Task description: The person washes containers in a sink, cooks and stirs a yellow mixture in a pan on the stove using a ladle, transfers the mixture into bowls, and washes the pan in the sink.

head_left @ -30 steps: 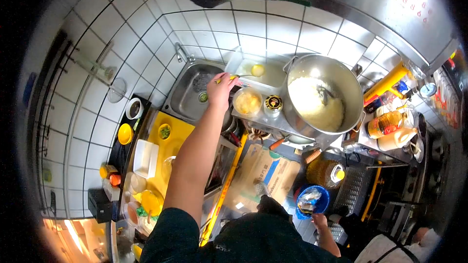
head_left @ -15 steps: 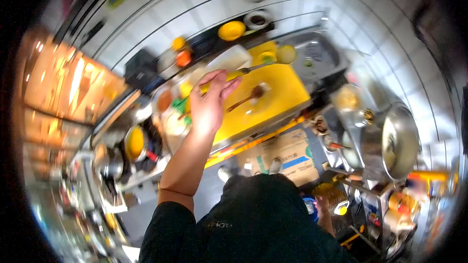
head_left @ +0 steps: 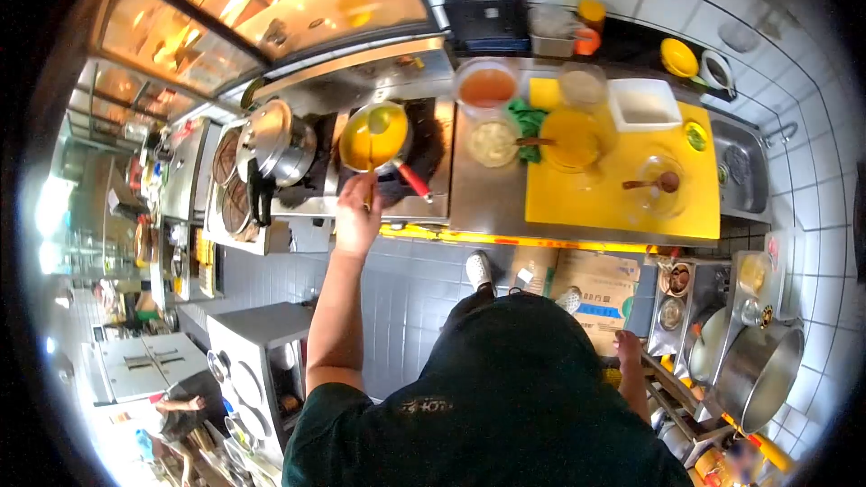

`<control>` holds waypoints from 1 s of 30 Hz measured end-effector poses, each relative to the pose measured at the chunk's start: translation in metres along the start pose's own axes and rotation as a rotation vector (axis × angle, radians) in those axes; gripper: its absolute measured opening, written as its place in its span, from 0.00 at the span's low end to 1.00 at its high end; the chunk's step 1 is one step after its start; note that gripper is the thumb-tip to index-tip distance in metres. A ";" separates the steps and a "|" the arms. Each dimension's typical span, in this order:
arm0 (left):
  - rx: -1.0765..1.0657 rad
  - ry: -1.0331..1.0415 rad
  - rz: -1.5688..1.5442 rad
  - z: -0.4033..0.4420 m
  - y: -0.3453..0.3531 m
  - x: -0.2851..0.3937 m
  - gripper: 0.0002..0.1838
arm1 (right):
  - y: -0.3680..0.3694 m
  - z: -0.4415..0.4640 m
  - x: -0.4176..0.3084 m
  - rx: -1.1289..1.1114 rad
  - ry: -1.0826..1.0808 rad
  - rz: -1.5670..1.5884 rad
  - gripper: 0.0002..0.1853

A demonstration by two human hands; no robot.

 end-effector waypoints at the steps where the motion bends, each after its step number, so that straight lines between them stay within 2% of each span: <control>1: -0.032 0.015 0.017 -0.012 -0.004 -0.018 0.14 | -0.008 0.002 -0.037 -0.026 0.053 0.009 0.15; 2: -0.065 0.035 0.029 -0.018 -0.008 -0.027 0.15 | -0.013 0.001 -0.066 -0.046 0.110 0.021 0.15; 3: -0.086 0.047 0.075 -0.027 -0.014 -0.032 0.16 | 0.002 0.013 -0.057 -0.055 0.139 0.042 0.16; 6: -0.147 0.112 0.158 -0.043 -0.028 -0.044 0.17 | 0.009 0.019 -0.095 0.078 -0.075 -0.090 0.15; 9: -0.268 0.102 0.138 -0.052 -0.023 -0.060 0.18 | 0.025 0.014 -0.135 0.183 -0.489 -0.482 0.13; 12: -0.397 0.146 0.045 -0.053 -0.007 -0.069 0.18 | 0.062 0.021 -0.107 -0.007 -0.052 -0.069 0.11; 14: -0.492 0.171 -0.054 -0.048 0.008 -0.070 0.18 | 0.068 0.019 -0.118 -0.013 -0.128 -0.134 0.10; 16: -0.404 0.258 -0.108 -0.038 0.018 -0.074 0.16 | 0.070 0.015 -0.126 -0.068 -0.140 -0.176 0.11; 17: -0.367 0.279 -0.104 -0.033 0.024 -0.081 0.15 | 0.067 0.015 -0.132 -0.062 -0.061 -0.203 0.12; 19: -0.271 0.310 -0.017 -0.022 0.030 -0.092 0.10 | 0.058 0.018 -0.139 -0.114 -0.128 -0.333 0.12; 20: -0.329 0.213 0.021 -0.025 0.031 -0.098 0.09 | 0.057 0.023 -0.138 -0.137 -0.164 -0.396 0.12; 21: -0.381 0.118 0.069 -0.027 0.029 -0.100 0.08 | 0.053 0.033 -0.139 -0.131 -0.200 -0.307 0.11; 22: -0.434 0.024 0.113 -0.026 0.024 -0.095 0.07 | 0.064 0.046 -0.102 -0.126 -0.231 -0.217 0.11; 23: -0.440 0.028 0.108 -0.027 0.020 -0.082 0.05 | 0.073 0.055 -0.080 -0.121 -0.258 -0.127 0.11; 26: -0.467 0.079 0.013 -0.009 0.009 -0.043 0.05 | 0.073 0.064 -0.071 -0.172 -0.112 -0.144 0.12; 27: -0.323 0.195 -0.030 -0.005 0.011 -0.050 0.04 | 0.067 0.067 -0.077 -0.216 -0.104 -0.216 0.12; 29: -0.307 0.108 0.015 0.000 0.021 -0.072 0.03 | 0.038 0.065 -0.115 -0.307 -0.085 -0.363 0.12; 30: -0.300 0.065 0.036 -0.002 0.027 -0.079 0.03 | 0.029 0.068 -0.120 -0.256 -0.110 -0.363 0.12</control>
Point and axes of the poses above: each hand's wrist, its own z-axis towards the middle knuckle, its own y-axis out of the palm, x = y × z, the point moved 6 cm from there along z, towards the middle knuckle, and after that the axes turned 12 degrees about -z, right-handed, at the moved point
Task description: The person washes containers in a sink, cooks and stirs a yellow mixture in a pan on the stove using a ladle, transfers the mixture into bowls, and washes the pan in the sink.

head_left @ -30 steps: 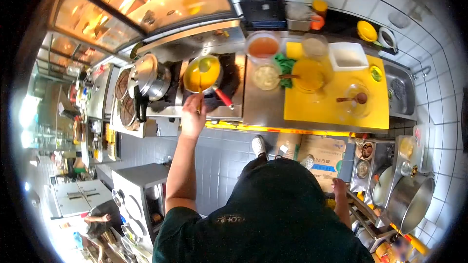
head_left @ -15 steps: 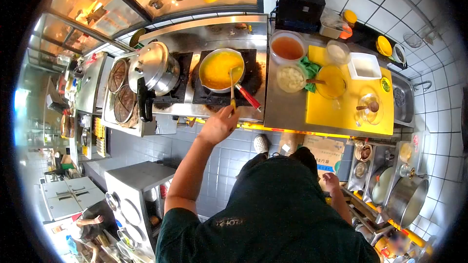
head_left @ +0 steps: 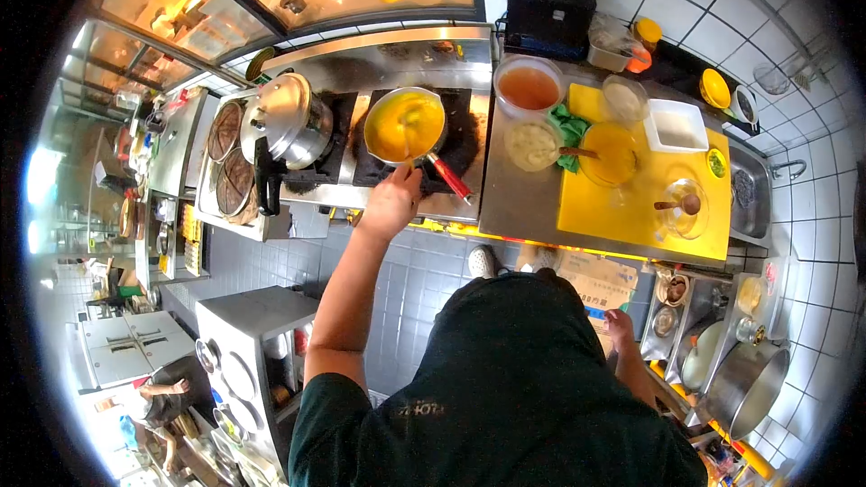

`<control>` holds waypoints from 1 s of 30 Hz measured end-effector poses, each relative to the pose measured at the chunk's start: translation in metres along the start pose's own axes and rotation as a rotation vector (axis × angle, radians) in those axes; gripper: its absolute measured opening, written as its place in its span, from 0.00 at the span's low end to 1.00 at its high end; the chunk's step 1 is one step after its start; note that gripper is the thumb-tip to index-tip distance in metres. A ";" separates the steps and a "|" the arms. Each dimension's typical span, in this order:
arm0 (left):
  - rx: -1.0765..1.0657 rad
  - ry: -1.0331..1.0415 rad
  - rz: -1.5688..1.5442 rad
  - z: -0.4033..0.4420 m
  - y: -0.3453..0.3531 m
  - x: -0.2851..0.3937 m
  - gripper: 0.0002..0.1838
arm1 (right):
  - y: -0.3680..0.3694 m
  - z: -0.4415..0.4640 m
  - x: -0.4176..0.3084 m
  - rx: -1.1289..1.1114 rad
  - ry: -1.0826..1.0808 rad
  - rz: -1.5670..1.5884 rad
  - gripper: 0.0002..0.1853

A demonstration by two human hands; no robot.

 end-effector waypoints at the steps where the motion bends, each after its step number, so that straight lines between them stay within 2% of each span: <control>1: -0.050 -0.084 0.043 0.002 0.005 0.004 0.03 | -0.008 0.003 0.003 0.057 -0.014 -0.004 0.12; 2: -0.048 -0.117 0.039 0.004 0.007 0.012 0.03 | -0.017 0.006 0.006 0.115 -0.026 -0.007 0.13; 3: -0.045 -0.149 0.035 0.005 0.009 0.022 0.03 | -0.020 0.004 0.016 0.082 0.052 0.069 0.12; 4: -0.042 -0.185 0.030 0.009 0.007 0.032 0.03 | -0.026 0.002 0.017 0.087 0.040 0.080 0.12; 5: 0.053 -0.106 -0.030 0.013 0.006 0.036 0.04 | -0.033 0.000 0.018 0.090 0.026 0.089 0.12; 7: 0.050 -0.145 0.061 0.018 0.035 0.025 0.05 | -0.031 0.007 0.033 0.102 -0.053 0.020 0.12; 8: 0.050 -0.165 0.107 0.019 0.053 0.015 0.06 | -0.010 0.022 0.064 0.114 -0.116 -0.057 0.13; 9: -0.066 -0.131 0.180 0.019 0.076 0.005 0.14 | 0.005 0.032 0.084 0.125 -0.178 -0.136 0.13; 12: -0.068 -0.211 0.102 0.024 0.090 0.016 0.23 | 0.014 0.045 0.122 0.045 0.028 0.234 0.18; 13: -0.114 -0.234 0.084 0.024 0.088 0.022 0.31 | 0.035 0.058 0.155 0.023 0.078 0.250 0.20; 16: 0.099 -0.192 0.126 0.007 0.052 0.058 0.35 | -0.031 0.020 0.091 0.047 -0.160 -0.405 0.19; 18: 0.264 -0.483 -0.095 -0.044 0.065 0.024 0.25 | -0.045 0.012 0.083 -0.084 0.090 -0.002 0.20; 19: 0.251 -0.676 -0.128 -0.072 0.077 0.005 0.22 | -0.034 0.018 0.099 -0.013 -0.035 -0.153 0.21; 20: 0.211 -0.787 -0.111 -0.107 0.103 -0.020 0.22 | -0.024 0.017 0.105 0.058 -0.160 -0.302 0.22; 21: 0.170 -0.896 -0.094 -0.145 0.132 -0.048 0.23 | -0.032 0.010 0.087 0.067 -0.245 -0.522 0.21; 24: -0.127 -1.116 -0.187 -0.229 0.212 -0.109 0.35 | -0.040 -0.003 0.076 -0.089 0.133 0.059 0.20; 26: -0.141 -1.235 -0.362 -0.241 0.228 -0.129 0.41 | -0.036 -0.008 0.084 0.001 0.006 -0.011 0.19; 27: -0.150 -1.289 -0.449 -0.242 0.235 -0.138 0.44 | -0.038 -0.014 0.084 0.069 -0.100 -0.199 0.18; 29: -0.035 -1.387 -0.642 -0.233 0.239 -0.154 0.46 | -0.036 -0.023 0.083 0.206 -0.339 -0.548 0.16; 30: 0.016 -1.430 -0.742 -0.226 0.243 -0.160 0.47 | -0.028 -0.019 0.110 0.132 -0.136 -0.137 0.16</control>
Point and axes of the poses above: each hand's wrist, its own z-axis towards the middle knuckle, its own y-axis out of the palm, x = y × z, the point moved 6 cm from there along z, towards the middle knuckle, and after that the axes turned 12 degrees about -z, right-handed, at the moved point
